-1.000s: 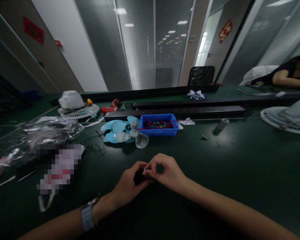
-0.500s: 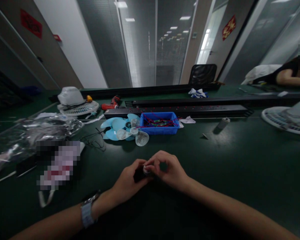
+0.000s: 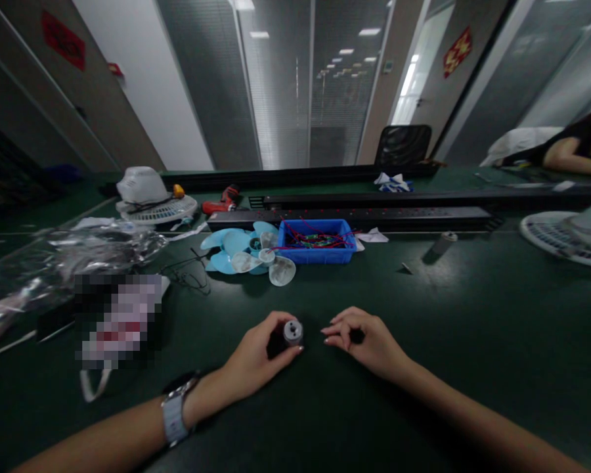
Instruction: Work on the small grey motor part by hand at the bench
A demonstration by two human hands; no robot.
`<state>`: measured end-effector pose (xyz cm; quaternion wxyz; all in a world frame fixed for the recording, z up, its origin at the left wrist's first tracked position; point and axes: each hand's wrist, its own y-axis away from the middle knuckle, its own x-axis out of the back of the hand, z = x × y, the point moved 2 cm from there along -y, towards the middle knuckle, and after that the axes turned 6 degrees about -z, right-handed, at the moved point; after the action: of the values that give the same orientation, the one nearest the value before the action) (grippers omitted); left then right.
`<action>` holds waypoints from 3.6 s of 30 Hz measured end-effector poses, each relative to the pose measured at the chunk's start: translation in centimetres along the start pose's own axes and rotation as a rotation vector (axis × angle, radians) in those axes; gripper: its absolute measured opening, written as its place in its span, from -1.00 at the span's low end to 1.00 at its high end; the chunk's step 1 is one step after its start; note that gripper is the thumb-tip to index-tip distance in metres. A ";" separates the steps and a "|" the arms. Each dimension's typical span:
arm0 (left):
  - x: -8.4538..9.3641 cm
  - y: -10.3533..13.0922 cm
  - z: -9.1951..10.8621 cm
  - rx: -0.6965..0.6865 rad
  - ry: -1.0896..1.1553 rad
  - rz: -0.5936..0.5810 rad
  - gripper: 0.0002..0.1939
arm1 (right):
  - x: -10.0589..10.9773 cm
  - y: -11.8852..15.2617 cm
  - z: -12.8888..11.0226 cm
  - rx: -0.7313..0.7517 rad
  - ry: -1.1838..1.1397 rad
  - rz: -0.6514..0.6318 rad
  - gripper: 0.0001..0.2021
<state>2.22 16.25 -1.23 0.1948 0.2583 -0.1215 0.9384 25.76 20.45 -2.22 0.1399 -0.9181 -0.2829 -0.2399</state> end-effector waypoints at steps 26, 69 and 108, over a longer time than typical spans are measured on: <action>0.0 0.1 -0.2 -0.016 -0.003 -0.015 -0.62 | -0.8 -3.0 -6.0 0.248 -0.003 0.091 -0.70; 0.5 0.3 -0.2 -0.003 0.017 0.022 -0.66 | -0.3 -1.3 -1.4 0.097 0.038 0.033 -0.66; 0.5 0.1 -0.8 0.003 0.037 -0.010 -0.61 | -2.3 -4.3 -6.8 0.322 -0.022 -0.003 -0.70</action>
<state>1.39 16.58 -1.68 0.2013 0.2417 -0.1152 0.9422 19.13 20.14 2.84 0.2818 -0.8860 -0.3205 -0.1815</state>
